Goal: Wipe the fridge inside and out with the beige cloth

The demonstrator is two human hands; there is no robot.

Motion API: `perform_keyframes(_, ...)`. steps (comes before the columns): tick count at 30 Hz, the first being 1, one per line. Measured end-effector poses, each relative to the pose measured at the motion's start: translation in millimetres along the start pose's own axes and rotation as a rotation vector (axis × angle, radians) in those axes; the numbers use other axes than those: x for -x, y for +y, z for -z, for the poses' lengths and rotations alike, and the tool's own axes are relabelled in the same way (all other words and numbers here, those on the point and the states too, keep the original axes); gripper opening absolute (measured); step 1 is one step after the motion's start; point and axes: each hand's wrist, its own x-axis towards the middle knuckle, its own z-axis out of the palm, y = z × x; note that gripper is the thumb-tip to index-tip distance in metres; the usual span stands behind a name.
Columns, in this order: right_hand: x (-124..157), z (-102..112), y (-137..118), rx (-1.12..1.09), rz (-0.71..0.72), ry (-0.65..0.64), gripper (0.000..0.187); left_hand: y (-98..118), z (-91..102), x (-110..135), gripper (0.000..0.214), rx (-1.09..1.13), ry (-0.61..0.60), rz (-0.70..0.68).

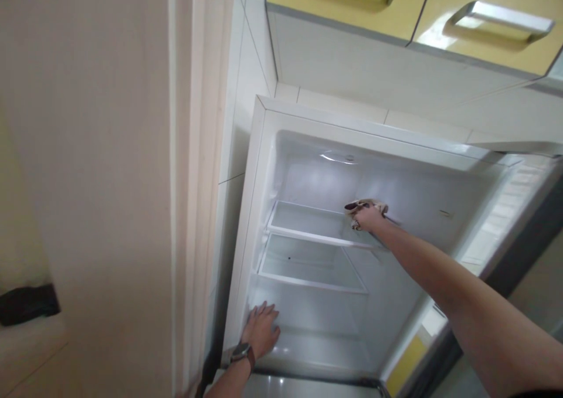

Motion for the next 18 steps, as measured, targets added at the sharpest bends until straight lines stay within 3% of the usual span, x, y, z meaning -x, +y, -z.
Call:
perform_keyframes(4, 0, 32, -4, 0.258, -0.035, -0.165, 0.016, 2, 3.3, 0, 0.057, -0.018, -0.015, 0.000)
perform_keyframes(6, -3, 57, -5, 0.374, -0.060, -0.177, 0.014, 3, 5.5, 0, 0.058, -0.033, -0.027, -0.002)
perform_keyframes(10, 6, 96, -9, 0.564, -0.122, -0.143, 0.029, 5, 7.7, 0, 0.056, -0.052, -0.022, -0.012)
perform_keyframes(13, 28, 101, -15, 0.634, -0.169, -0.203, 0.034, 4, 6.1, -1, 0.056, -0.066, -0.008, -0.024)
perform_keyframes(18, 53, 104, -22, 0.587, -0.153, -0.405, 0.027, 3, 4.3, -3, 0.055, -0.080, -0.013, -0.037)
